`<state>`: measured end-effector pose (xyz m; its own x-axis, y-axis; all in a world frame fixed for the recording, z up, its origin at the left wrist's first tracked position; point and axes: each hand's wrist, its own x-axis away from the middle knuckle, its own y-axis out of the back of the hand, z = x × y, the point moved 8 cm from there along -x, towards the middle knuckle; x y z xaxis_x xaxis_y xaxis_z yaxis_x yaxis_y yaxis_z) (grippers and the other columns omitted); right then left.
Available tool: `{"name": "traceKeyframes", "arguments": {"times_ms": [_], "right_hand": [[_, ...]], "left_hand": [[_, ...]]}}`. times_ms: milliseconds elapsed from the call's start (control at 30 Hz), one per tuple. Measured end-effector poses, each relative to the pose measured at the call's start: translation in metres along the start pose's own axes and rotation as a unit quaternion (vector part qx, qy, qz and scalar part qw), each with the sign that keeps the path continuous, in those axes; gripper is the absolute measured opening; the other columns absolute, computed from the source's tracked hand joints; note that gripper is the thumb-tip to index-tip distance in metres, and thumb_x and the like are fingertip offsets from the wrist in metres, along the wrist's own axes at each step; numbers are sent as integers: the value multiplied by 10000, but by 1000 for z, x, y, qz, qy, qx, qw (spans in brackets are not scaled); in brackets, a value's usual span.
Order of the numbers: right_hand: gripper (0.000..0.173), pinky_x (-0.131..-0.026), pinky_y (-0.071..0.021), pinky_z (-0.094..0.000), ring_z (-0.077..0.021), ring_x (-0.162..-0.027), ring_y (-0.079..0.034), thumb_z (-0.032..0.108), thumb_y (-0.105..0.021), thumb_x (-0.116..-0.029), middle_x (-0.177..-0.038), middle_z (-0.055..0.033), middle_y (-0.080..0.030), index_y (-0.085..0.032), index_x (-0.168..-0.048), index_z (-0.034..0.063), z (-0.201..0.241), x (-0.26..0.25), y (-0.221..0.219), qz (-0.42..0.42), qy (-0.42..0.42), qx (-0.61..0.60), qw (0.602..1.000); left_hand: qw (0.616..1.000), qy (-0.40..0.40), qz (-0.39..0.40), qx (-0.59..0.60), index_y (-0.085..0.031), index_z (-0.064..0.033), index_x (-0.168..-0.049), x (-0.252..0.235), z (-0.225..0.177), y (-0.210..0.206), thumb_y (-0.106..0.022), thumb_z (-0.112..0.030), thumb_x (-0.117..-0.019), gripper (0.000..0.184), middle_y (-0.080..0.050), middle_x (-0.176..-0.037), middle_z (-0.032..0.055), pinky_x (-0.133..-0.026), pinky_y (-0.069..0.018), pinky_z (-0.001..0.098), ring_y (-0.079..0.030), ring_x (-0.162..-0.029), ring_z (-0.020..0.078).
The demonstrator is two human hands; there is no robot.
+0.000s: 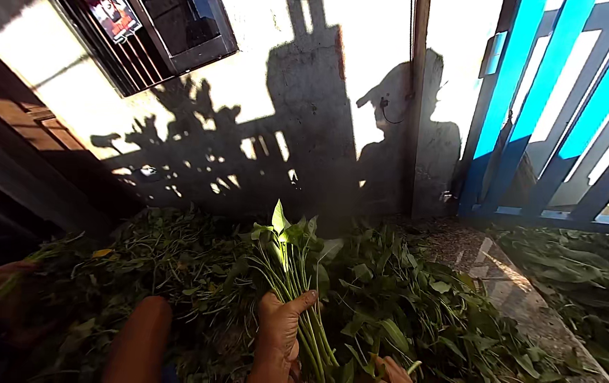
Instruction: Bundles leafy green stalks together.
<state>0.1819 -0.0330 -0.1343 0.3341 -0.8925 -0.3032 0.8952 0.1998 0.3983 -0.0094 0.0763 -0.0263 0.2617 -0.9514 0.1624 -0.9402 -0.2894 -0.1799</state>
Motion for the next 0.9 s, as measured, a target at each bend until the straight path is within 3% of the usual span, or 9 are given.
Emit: {"name": "traceKeyframes", "arguments": {"times_ms": [67,133,200,267,333,400,667,767,900], "right_hand": [[458,-956,-462,-614,-392,-1118,-581,495,-664,-949,-1166,-232,-644,-759,-1193,119,-4,-4,0,1,-33,-13,999],[487,-955,-461,-590,-371,-1117,-571,536,-697,-908,-1154,-220,-628,-776,-1137,114,-1,-11,0,-32,-45,-37,998],[426,-989,-448,-571,-352,-1150,-555,453,-703,-934,-1182,-221,-613,-764,-1153,93,11,-19,1,-76,-51,-81,993],[290,-1027,-459,-499,-252,-1139,-592,302,-720,-958,-1151,-149,-667,-763,-1113,60,24,-26,3,-123,-45,-170,977],[145,-1000,-533,-409,-137,-1045,-676,137,-710,-956,-1060,-56,-744,-767,-1052,45,32,-32,4,-145,-50,-263,953],[118,-934,-577,-371,-124,-973,-700,64,-689,-954,-1005,-54,-754,-755,-1037,12,30,-33,1,-147,-68,-329,930],[99,-891,-591,-353,-123,-918,-710,31,-684,-946,-961,-58,-760,-759,-1003,-1,28,-30,-4,-149,-87,-346,922],[151,-791,-573,-301,-76,-828,-682,71,-629,-993,-880,-25,-747,-765,-952,22,27,-27,-3,-178,-108,-347,914],[189,-884,-563,-315,-118,-947,-676,73,-576,-1018,-1000,-59,-732,-749,-1047,4,18,-19,6,-271,-133,-344,889]], "left_hand": [[1000,-5,29,12,-553,140,-1150,3,-4,-5,-785,176,-750,464,-713,-898,290,-633,-655,487,-735,-709,395],[998,-10,63,26,-552,138,-1159,7,-4,-14,-777,178,-760,460,-711,-913,297,-651,-657,505,-738,-731,406],[995,-14,95,38,-556,139,-1153,12,-3,-22,-779,172,-760,453,-712,-918,301,-668,-655,516,-739,-743,408],[992,-24,119,44,-560,142,-1154,15,-4,-28,-794,169,-745,472,-711,-933,296,-699,-657,515,-739,-765,398],[989,-37,136,44,-558,146,-1159,15,-6,-30,-813,154,-737,493,-708,-951,298,-728,-657,516,-739,-792,399],[988,-43,145,40,-562,149,-1156,15,-8,-30,-830,141,-728,504,-708,-962,304,-762,-654,527,-741,-819,406],[986,-56,151,-32,-546,142,-1145,20,-16,-25,-836,185,-651,574,-723,-927,284,-775,-651,469,-748,-827,377],[991,-62,119,-22,-546,137,-1131,19,-20,-20,-819,201,-658,550,-724,-907,282,-754,-655,462,-751,-807,369],[994,-78,72,-8,-591,141,-1100,15,-23,-13,-816,201,-669,490,-725,-921,268,-742,-656,441,-749,-809,341]]}}
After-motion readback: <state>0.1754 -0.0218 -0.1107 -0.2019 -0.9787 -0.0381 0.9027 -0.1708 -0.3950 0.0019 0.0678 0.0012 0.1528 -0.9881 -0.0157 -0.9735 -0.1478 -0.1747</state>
